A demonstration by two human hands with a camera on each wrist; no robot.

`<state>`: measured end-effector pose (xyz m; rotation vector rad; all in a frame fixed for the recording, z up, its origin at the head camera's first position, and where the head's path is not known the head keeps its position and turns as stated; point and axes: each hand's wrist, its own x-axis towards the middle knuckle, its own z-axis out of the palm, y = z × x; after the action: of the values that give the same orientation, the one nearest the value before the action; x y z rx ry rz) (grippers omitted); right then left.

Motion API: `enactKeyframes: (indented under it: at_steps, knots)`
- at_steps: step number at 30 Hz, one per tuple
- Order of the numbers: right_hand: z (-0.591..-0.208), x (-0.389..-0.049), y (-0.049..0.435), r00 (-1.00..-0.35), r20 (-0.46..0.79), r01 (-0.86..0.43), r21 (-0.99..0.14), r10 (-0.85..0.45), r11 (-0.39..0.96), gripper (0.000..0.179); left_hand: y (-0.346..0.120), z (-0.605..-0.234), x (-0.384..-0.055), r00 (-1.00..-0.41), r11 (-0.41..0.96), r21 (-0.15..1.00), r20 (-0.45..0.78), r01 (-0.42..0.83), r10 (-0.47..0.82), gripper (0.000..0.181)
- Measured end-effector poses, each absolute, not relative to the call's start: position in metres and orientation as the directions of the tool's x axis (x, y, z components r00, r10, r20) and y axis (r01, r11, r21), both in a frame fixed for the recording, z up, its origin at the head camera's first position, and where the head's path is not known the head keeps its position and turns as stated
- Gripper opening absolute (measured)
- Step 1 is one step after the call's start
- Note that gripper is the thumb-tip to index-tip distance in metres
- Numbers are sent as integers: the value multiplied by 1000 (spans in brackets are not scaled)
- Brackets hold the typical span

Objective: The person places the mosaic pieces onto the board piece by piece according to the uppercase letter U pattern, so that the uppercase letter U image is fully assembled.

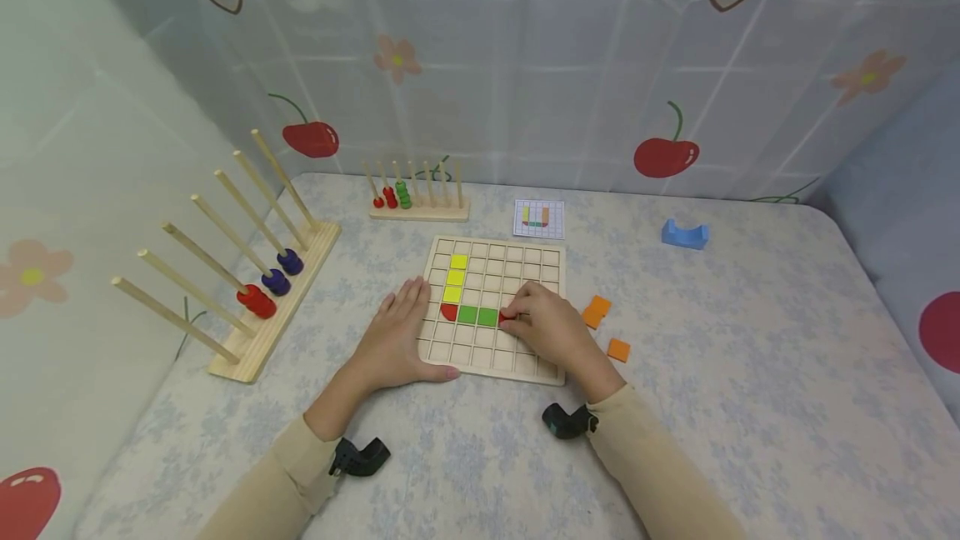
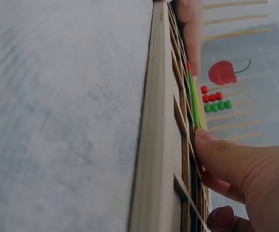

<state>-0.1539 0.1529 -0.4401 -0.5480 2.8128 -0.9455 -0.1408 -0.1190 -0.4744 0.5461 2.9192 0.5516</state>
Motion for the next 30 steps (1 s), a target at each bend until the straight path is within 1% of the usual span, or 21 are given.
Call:
enactKeyframes:
  at_steps: [5, 8, 16, 24, 30]
  knots:
    - [-434, -151, 163, -926, 48, -324, -606, -374, 726, 23, -118, -476, -141, -927, 868, 370, -46, 330, 372, 143]
    - [-430, -149, 174, -939, 69, -307, -609, -336, 732, 25, -118, -475, -141, -927, 869, 370, -48, 329, 372, 144]
    - [-427, -143, 212, -958, 127, -283, -569, -258, 772, 23, -119, -474, -141, -926, 863, 384, -51, 328, 374, 144]
    - [-423, -125, 247, -958, 164, -287, -528, -236, 800, 23, -120, -478, -142, -928, 870, 371, -47, 326, 368, 144]
    - [-424, -112, 267, -968, 162, -251, -519, -194, 817, 20, -120, -479, -142, -928, 869, 370, -43, 330, 371, 145]
